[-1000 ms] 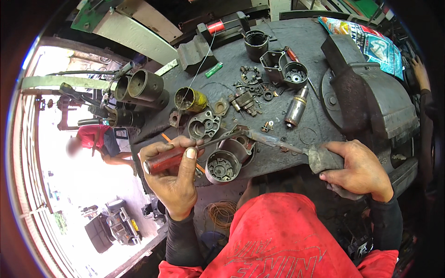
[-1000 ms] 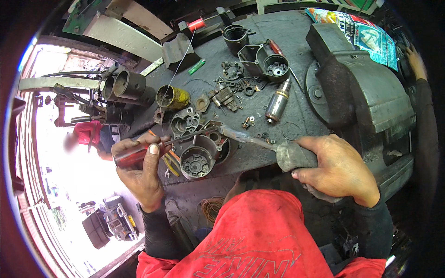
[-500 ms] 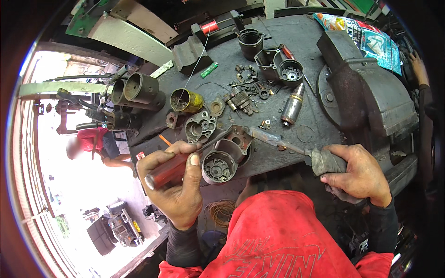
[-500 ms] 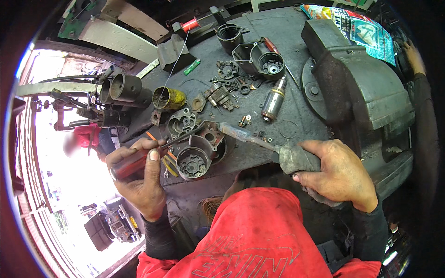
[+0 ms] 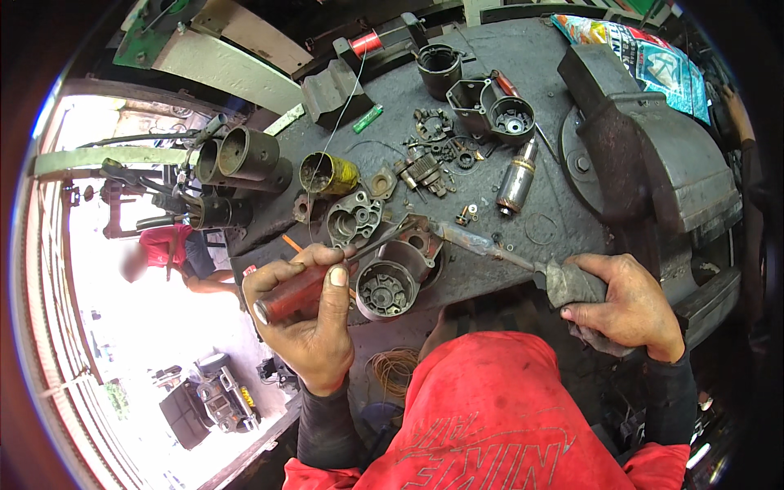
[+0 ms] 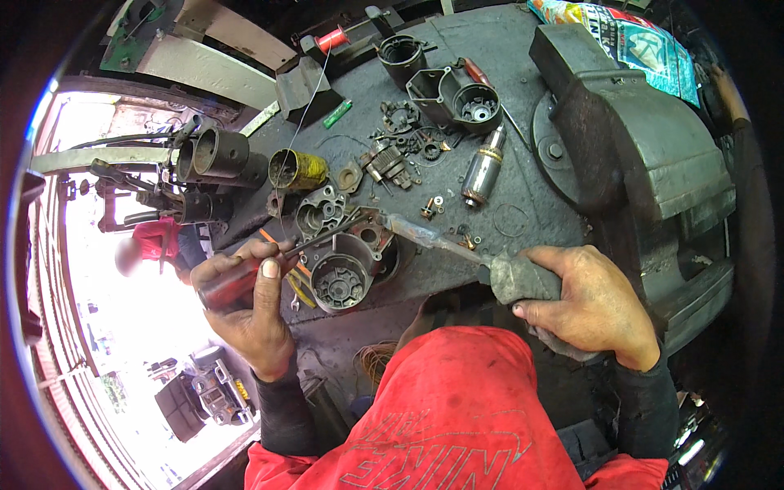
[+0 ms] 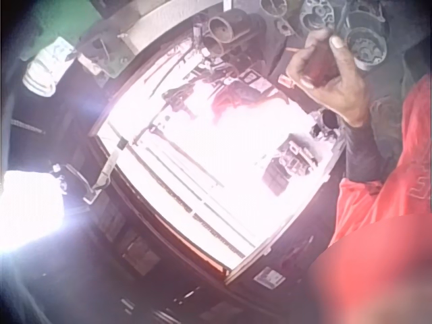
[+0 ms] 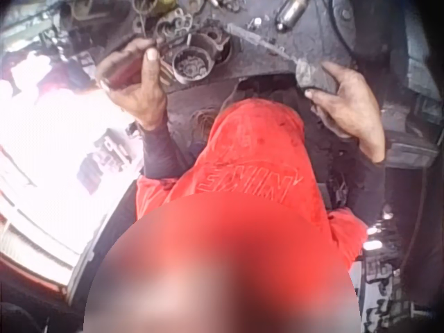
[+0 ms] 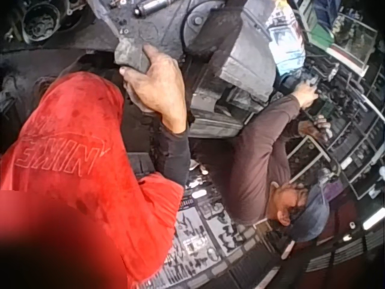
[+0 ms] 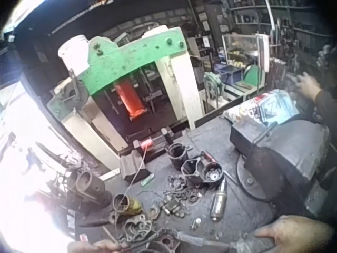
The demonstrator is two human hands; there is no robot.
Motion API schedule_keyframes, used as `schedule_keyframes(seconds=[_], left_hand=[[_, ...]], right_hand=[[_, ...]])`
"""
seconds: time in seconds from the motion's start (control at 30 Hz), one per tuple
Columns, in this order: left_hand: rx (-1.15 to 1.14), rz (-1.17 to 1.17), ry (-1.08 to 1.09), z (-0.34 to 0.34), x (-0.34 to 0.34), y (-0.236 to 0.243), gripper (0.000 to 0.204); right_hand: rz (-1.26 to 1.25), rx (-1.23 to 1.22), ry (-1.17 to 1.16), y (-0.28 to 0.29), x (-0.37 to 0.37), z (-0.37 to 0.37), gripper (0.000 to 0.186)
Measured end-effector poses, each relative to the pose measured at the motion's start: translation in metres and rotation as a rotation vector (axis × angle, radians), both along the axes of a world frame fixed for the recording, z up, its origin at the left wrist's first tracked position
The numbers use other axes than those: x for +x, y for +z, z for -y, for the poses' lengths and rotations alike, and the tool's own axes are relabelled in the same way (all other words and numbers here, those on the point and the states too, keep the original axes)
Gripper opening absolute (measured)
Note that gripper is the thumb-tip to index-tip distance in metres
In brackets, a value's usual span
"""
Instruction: The person uses a chisel and hammer to remove a pin from a cylindrical metal part, then uses pliers to extract it. They continue to clean and adjust the part with a screwdriver and hammer, working on a cluttered workbench in a workshop.
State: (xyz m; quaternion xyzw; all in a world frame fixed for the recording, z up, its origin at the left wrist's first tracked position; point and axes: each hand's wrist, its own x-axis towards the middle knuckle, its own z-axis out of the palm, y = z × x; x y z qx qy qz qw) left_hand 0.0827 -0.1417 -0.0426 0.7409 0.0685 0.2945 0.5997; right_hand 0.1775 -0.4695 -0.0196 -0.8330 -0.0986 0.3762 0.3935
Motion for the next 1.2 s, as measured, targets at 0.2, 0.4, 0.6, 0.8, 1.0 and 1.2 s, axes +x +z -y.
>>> schedule_keyframes(seconds=[0.2, 0.4, 0.6, 0.8, 1.0, 1.2], left_hand=[[-0.008, -0.033, -0.019, -0.001, 0.001, -0.003, 0.036], [-0.039, -0.092, -0.083, -0.004, 0.004, 0.003, 0.037], [0.004, -0.161, -0.090, -0.012, 0.010, 0.009, 0.038], [-0.063, -0.175, -0.170, -0.022, 0.016, 0.010, 0.038], [-0.062, -0.127, -0.150, -0.023, 0.016, 0.011, 0.038], [-0.109, -0.024, 0.015, -0.036, -0.002, 0.026, 0.039]], right_hand=[[-0.019, -0.001, -0.003, -0.001, -0.002, 0.002, 0.036], [-0.006, 0.001, -0.004, -0.003, -0.003, 0.002, 0.036], [-0.033, -0.001, -0.038, -0.006, -0.005, 0.002, 0.037], [-0.074, 0.010, -0.056, -0.008, -0.005, 0.003, 0.040], [-0.088, 0.016, -0.093, -0.013, -0.007, 0.006, 0.045], [-0.035, -0.004, -0.072, -0.017, -0.007, 0.009, 0.048]])
